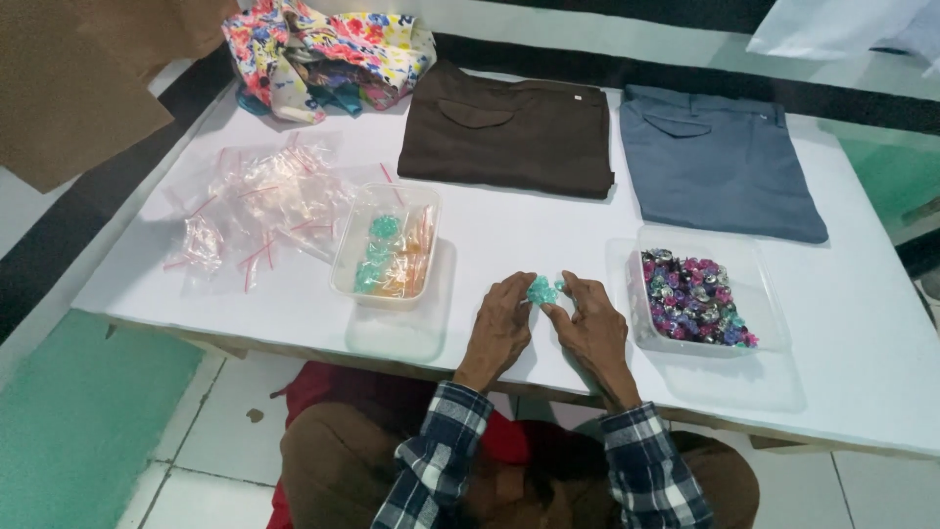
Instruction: Picking small decorative items like buttons or beads from containers and placing them into small plastic bags.
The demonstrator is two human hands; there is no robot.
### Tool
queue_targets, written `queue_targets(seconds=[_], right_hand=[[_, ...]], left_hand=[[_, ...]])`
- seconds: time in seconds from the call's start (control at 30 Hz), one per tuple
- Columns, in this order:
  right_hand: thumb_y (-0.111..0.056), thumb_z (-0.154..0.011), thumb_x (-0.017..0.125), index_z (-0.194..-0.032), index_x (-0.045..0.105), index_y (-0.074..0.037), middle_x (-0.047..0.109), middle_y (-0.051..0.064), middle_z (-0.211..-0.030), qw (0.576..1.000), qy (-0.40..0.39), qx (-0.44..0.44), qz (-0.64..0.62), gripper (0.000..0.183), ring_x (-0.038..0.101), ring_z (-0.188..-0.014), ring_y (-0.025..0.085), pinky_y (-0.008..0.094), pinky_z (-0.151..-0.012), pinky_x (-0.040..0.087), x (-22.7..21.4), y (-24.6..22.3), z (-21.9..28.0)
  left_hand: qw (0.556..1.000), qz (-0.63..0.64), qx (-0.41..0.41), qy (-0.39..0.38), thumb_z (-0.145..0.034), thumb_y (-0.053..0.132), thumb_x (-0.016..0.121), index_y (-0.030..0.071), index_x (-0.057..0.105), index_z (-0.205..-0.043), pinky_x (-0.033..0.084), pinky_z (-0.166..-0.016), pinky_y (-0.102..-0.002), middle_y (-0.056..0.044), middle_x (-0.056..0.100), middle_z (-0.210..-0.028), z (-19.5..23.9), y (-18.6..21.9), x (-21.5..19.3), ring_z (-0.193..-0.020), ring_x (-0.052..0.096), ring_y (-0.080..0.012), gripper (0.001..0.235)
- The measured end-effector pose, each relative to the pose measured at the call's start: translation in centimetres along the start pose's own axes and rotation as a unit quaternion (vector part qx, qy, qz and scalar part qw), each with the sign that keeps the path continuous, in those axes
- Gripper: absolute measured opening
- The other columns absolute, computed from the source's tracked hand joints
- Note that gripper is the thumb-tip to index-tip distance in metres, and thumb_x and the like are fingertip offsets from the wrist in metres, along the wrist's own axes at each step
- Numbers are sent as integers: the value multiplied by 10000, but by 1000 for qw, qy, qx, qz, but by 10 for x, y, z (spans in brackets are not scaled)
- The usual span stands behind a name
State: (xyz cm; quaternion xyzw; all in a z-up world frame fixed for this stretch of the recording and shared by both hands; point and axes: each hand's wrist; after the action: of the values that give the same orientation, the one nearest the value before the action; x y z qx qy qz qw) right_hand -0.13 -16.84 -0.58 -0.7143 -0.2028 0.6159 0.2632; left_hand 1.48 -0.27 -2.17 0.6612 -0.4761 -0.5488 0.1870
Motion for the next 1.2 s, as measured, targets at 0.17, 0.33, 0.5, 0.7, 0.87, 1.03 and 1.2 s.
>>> queue_targets(seconds=[0.17,0.33,0.5,0.7,0.87,1.03,1.2], right_hand=[[-468,-940,637,-1420,615,-196,642,80,-1274,1000,-6,-8,12,552,716,-883,242,429,-830,551,-3,-3,1],[-432,-903,667,-1456,565,-172,627,116,-1314,1000,-10,17,-15,620,708,-900,285,471,-836,543,-12,-16,2],[-418,-923,667,-1395,629,-144,653,112,-1258,999,-14,29,-26,546,700,-823,255,435,-779,538,-14,-22,1],[-483,-908,660,-1386,638,-149,655,157,-1249,999,-14,11,-45,584,703,-813,287,461,-762,531,-15,-18,4],[-449,-928,662,-1411,612,-196,644,129,-1257,1000,1,-14,21,548,713,-832,282,454,-770,551,-6,-14,5],[-399,-946,651,-1437,581,-204,631,144,-1279,999,5,-28,44,533,718,-836,297,471,-774,558,-4,-18,10],[-419,-950,628,-1450,563,-245,625,105,-1274,996,16,-34,76,534,719,-843,278,458,-770,572,2,-12,6]], left_hand=[[1000,-22,-6,-21,-1008,48,501,99,536,-1405,466,-1014,-427,-136,622,-1259,0,9,-9,-1187,609,-302,402],[1000,6,-11,-24,-999,39,510,83,528,-1406,469,-1006,-457,-167,618,-1271,-2,20,-18,-1213,592,-346,410],[999,1,-10,-47,-998,12,496,75,529,-1408,470,-1025,-461,-159,610,-1289,-5,16,-15,-1223,597,-335,416],[999,25,-24,-31,-986,11,525,57,541,-1383,482,-1030,-465,-174,623,-1266,-4,25,-21,-1205,616,-342,400],[1000,-18,-6,-21,-985,6,544,50,571,-1353,481,-1020,-458,-156,642,-1238,-3,19,-13,-1227,607,-342,371],[1000,-8,11,-11,-993,9,534,40,569,-1349,474,-1032,-478,-169,639,-1242,1,17,-13,-1246,589,-364,359],[1000,-9,19,-12,-1000,-7,524,27,579,-1321,478,-994,-468,-168,649,-1207,2,16,-15,-1225,595,-373,328]])
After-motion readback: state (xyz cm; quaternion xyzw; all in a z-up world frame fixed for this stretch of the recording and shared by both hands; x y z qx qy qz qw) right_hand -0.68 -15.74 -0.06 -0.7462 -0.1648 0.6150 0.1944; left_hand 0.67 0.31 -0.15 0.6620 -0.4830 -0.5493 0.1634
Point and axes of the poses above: each hand's wrist, its own z-axis away from the middle knuckle, its own x-axis out of the palm, y = z × x
